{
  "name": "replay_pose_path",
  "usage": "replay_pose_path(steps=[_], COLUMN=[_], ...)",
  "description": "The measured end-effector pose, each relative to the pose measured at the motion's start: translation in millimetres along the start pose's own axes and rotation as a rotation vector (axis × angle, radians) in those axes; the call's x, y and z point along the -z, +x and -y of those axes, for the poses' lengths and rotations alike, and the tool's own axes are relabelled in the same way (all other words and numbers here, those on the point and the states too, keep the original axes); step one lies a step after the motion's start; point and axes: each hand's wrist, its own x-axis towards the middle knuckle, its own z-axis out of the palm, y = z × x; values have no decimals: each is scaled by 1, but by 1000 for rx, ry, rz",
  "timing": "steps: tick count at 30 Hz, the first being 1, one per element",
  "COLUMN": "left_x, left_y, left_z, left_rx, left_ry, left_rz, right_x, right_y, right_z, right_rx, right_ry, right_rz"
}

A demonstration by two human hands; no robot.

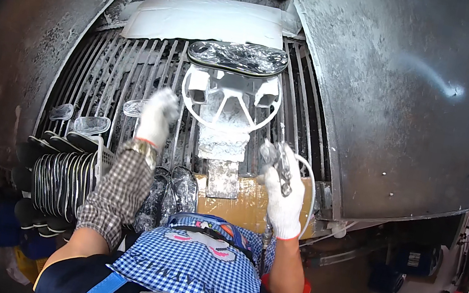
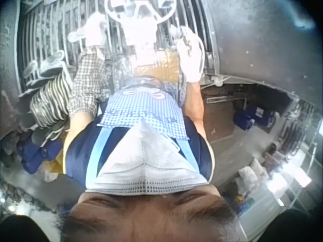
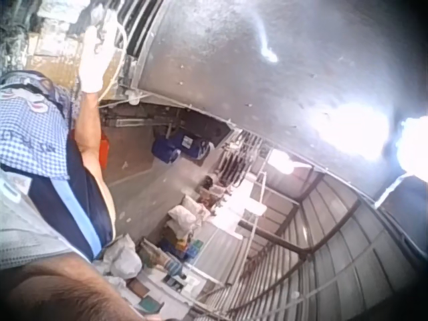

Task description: The person spray paints white plastic objects using a spray gun. They repeatedly pick up an object from a metal grate, rotate it to coat all sides, and place it back down. The process is repeated for multiple objects in a workshop setting.

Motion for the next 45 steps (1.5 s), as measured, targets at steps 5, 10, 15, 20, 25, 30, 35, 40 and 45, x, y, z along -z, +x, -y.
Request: replay_pose_path(steps=[5, 10, 15, 20, 25, 30, 35, 40, 45], left_x=[5, -23, -27, -35, -42, -36, -28, -25, -21], left_y=[-39, -62, -56, -72, -83, -77, -70, -64, -58], left_z=[78, 95, 108, 79, 59, 63, 66, 70, 70], left_rx=[294, 426, 432, 440, 450, 394, 375, 353, 353], left_ry=[-177, -223, -381, -277, -300, -328, -284, -306, -334], left_rz=[293, 364, 391, 409, 441, 497, 527, 519, 524], right_x=[-52, -99, -109, -93, -81, -78, -70, -63, -52], right_y=[27, 39, 43, 56, 59, 54, 53, 51, 48], right_z=[44, 70, 74, 49, 42, 48, 48, 47, 49], right_rx=[-18, 196, 261, 265, 269, 167, 160, 156, 151], right_ry=[97, 25, 27, -141, -127, 16, 86, 84, 76], right_rz=[201, 270, 284, 175, 133, 99, 57, 12, 7])
